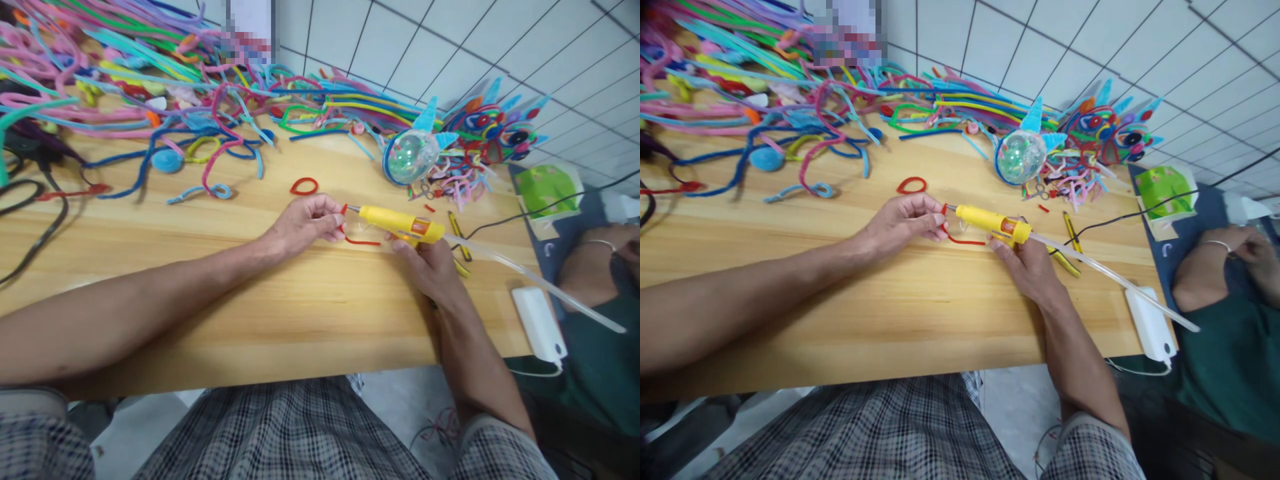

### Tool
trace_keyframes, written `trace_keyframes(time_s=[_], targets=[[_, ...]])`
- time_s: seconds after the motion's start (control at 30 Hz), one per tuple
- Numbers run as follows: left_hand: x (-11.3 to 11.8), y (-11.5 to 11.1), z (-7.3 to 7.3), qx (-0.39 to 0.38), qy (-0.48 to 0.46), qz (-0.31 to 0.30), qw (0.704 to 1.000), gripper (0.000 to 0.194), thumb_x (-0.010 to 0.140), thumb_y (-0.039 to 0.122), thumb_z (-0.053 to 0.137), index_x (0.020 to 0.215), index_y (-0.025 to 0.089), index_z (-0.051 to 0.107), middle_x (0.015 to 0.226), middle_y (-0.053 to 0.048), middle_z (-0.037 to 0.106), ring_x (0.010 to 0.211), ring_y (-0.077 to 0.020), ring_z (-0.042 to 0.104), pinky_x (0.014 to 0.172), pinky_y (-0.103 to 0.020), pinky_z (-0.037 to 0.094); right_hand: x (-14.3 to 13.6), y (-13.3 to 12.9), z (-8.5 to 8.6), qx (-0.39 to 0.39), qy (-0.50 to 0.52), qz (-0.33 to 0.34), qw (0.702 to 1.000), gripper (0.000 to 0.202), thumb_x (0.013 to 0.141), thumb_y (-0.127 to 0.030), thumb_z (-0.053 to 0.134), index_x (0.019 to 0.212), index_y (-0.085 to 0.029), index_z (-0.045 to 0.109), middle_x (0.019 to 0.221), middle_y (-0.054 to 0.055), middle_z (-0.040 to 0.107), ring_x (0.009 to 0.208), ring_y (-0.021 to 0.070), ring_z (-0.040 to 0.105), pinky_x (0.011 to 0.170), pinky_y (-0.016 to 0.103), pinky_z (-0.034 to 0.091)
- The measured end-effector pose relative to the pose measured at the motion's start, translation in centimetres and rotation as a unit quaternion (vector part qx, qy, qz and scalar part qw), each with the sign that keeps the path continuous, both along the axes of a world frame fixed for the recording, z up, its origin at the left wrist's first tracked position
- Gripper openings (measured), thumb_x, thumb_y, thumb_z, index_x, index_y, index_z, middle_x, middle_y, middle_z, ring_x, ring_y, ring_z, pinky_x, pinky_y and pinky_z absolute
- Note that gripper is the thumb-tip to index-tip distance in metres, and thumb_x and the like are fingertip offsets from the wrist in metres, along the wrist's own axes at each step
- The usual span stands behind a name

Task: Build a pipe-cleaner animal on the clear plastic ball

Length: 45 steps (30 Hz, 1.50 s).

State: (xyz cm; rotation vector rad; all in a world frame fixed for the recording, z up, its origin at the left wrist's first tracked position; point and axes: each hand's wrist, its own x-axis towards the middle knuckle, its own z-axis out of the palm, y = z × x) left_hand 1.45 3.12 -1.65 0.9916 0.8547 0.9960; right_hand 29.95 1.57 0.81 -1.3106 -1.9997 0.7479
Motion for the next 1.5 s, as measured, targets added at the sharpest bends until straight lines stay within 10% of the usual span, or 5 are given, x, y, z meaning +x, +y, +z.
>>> trace_keyframes(time_s=[1.5], targets=[[0.0, 0.01, 0.21, 0.0, 0.009, -0.006, 1.0, 0.013, 0.094, 0.012, 0.081, 0.095, 0.014, 0.068, 0.078, -0.001, 0.079, 0.073, -0.013, 0.08, 0.074, -0.024, 0.066, -0.05, -0.07, -0.01, 0.013, -0.01, 0.006, 1.0, 0.042, 0.102, -0.067, 0.067, 0.106, -0.028, 0.079, 0.102, 0.007, 0.081, 0.094, 0.0285, 0.075, 0.086, 0.044, 0.061]])
